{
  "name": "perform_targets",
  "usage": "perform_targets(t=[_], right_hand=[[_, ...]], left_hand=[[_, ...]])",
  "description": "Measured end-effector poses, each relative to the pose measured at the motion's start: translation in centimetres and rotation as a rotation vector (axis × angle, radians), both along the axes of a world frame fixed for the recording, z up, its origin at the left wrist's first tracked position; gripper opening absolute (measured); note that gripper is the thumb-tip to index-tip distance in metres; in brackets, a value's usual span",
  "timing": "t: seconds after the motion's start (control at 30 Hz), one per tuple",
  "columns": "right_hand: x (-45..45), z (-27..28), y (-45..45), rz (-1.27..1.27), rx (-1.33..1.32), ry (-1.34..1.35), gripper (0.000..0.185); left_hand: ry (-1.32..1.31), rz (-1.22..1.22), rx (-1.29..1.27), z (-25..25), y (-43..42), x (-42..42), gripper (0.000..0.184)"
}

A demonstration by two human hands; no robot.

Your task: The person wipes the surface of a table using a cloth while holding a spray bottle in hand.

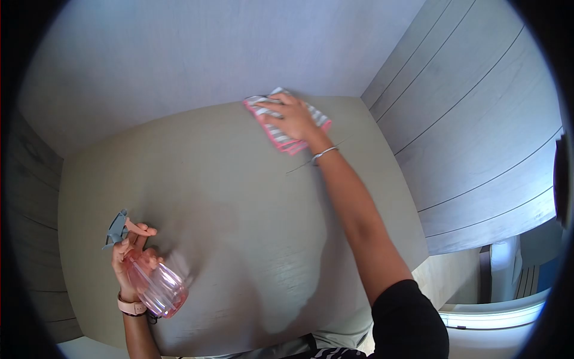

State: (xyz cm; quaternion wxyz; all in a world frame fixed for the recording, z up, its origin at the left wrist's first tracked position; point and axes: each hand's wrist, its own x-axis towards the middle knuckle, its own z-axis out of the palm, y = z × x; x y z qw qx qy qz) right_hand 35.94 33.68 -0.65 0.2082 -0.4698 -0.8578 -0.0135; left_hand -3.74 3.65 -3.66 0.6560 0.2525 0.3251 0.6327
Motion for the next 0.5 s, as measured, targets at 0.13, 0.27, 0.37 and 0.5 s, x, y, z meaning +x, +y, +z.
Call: perform_targets(t=[0.13,0.27,0.37,0.5], right_hand=[[8.6,1.3,0.9,-0.1,0.0,0.039,0.045],[15.2,2.2,1.5,-0.455,-0.02,-0.074,0.055],[18.7,2.3,-0.4,-0.678,-0.114,-0.118,0.063],[19.1,1.2,-3.9,-0.67,-0.148,-0.092,0.066]], left_hand=[[0.034,0.004,0.001,0.2,0.5,0.4,0.046],[0.016,-0.012,0.02,0.1,0.9,0.7,0.046],[0.021,-0.04,0.027,-0.2,0.8,0.8,0.046],[0.094,-0.033,0.026,0.9,0.1,1.2,0.045]])
